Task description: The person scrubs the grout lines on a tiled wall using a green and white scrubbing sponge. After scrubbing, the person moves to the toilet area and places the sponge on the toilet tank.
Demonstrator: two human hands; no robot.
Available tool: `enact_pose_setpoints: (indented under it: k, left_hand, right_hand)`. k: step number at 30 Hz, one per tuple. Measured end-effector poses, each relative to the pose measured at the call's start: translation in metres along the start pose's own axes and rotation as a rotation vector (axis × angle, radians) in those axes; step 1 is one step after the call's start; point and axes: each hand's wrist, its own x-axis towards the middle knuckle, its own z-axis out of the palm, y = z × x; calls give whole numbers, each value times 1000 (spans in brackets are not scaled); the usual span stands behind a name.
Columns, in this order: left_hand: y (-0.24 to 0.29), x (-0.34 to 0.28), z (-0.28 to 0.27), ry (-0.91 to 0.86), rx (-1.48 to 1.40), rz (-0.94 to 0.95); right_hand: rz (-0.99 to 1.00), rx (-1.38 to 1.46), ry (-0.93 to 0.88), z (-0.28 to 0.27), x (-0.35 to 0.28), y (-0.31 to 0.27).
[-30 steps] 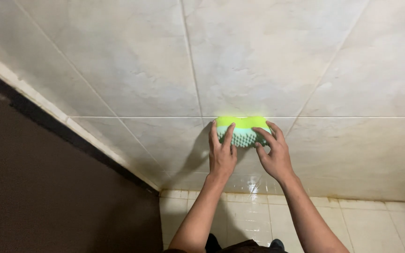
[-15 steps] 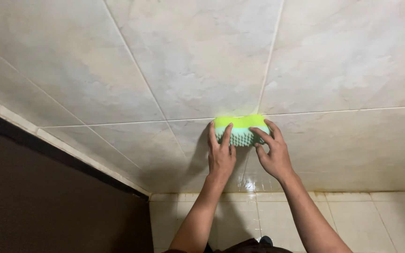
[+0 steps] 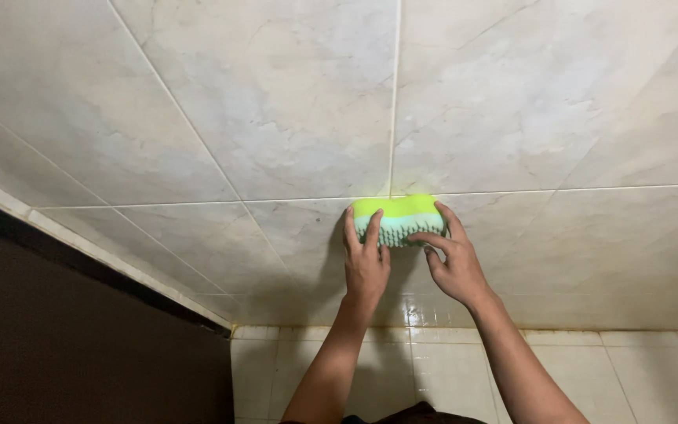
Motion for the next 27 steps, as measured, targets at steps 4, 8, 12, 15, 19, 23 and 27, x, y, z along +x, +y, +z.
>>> enact_pose_setpoints:
  k: [4, 8, 12, 15, 19, 23, 27]
  left_hand:
    - [-1, -3, 8, 61, 19, 36]
    - [0, -3, 7, 46, 8, 34]
    - [2, -2, -2, 17, -22, 19]
    - [-4, -1, -6, -3, -25, 46]
    - [-7, 3, -16, -31, -41, 57]
    - [-17, 4, -28, -52, -47, 42]
    - [-36, 6, -41, -22, -36, 67]
  right_hand:
    - [-53, -11, 4, -5, -3, 6]
    - [-34, -23, 0, -3, -3, 6]
    - [-12, -39, 39, 6, -1, 5]
    - [-25, -47, 59, 11, -1, 1]
    - [21, -42, 63, 19, 0, -5]
    - [39, -36, 79, 31, 2, -15]
    - [54, -9, 66, 46, 7, -34]
